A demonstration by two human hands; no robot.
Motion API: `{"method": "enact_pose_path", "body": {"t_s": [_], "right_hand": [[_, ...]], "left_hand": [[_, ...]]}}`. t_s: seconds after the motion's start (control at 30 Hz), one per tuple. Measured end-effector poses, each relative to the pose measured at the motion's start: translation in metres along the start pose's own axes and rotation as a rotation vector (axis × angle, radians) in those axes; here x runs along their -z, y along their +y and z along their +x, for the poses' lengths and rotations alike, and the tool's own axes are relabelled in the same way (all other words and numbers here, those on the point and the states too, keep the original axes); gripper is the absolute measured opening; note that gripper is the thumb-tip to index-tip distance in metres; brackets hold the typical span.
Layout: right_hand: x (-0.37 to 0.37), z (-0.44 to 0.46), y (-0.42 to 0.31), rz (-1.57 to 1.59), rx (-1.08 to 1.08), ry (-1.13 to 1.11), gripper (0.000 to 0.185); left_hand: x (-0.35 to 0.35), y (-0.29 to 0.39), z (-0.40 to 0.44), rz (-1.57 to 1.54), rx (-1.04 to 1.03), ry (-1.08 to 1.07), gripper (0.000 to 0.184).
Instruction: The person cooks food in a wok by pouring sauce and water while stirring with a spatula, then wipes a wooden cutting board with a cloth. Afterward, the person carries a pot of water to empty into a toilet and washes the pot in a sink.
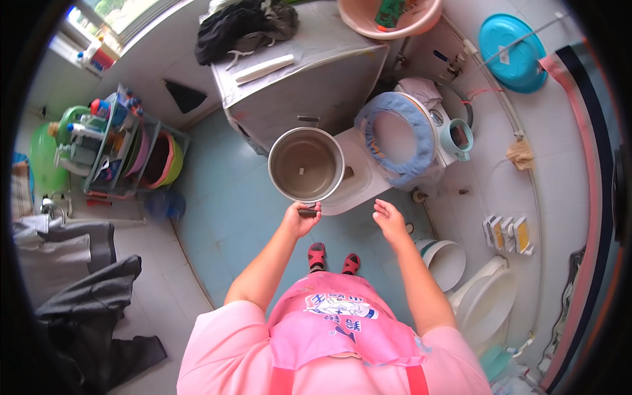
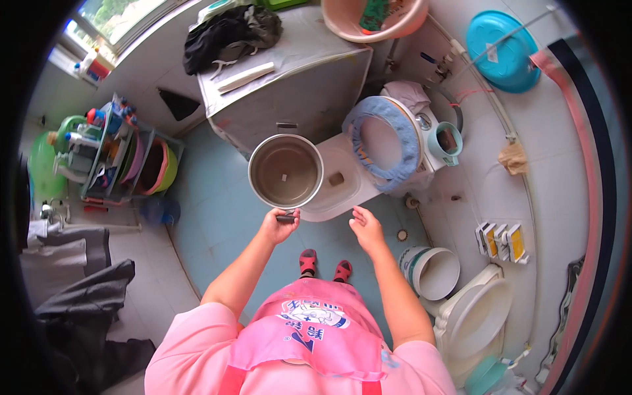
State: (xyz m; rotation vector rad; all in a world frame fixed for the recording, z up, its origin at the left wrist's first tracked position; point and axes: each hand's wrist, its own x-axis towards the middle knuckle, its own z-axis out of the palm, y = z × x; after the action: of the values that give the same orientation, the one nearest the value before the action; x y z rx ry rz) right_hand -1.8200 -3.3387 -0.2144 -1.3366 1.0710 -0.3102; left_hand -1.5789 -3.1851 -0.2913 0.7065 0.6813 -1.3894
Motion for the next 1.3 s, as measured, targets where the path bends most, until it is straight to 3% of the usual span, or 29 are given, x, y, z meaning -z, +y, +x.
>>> {"method": "enact_pose_path", "body": {"t_s": [0.1,0.33,0.5,0.6,0.73,0.93,1.03,1.3], "right_hand": [[-0.002,-0.012,-0.024,0.052,0.015,-0.043,0.046],[-0.02,-0.037,-0.084,0.102,0.138,-0.191,0.034],[-0.073,-0.057,-0.155,-0.446,0.6,-0.352,0.03],[-0.108,-0.02,-0.128,-0.632,0.769,-0.328,0.031],[-0.13,-0.008,-0.106,-0.838,0.547,-0.333,0.034],[-0.138,-0.007,-0.066,-0.834,0.745,-0.249,0.034],[-0.14,-0.005,-0.06,-0.805,0.6,-0.282,0.033],[-0.143,-0.007,-0.06,-0.808,0.621,-0.249,0.025]], "left_hand": [[0.01,0.004,-0.038,-0.197,0.09,-0.217,0.045],[0.009,-0.016,-0.121,-0.14,-0.003,-0.294,0.041],[0.004,-0.075,-0.158,-0.048,-0.197,-0.18,0.033],[0.0,-0.11,-0.172,0.019,-0.249,-0.168,0.032],[-0.009,-0.14,-0.181,0.085,-0.311,-0.12,0.029],[-0.019,-0.159,-0.193,0.118,-0.306,-0.13,0.035],[-0.019,-0.163,-0.196,0.106,-0.306,-0.146,0.035],[-0.02,-0.165,-0.202,0.138,-0.314,-0.136,0.034]]}}
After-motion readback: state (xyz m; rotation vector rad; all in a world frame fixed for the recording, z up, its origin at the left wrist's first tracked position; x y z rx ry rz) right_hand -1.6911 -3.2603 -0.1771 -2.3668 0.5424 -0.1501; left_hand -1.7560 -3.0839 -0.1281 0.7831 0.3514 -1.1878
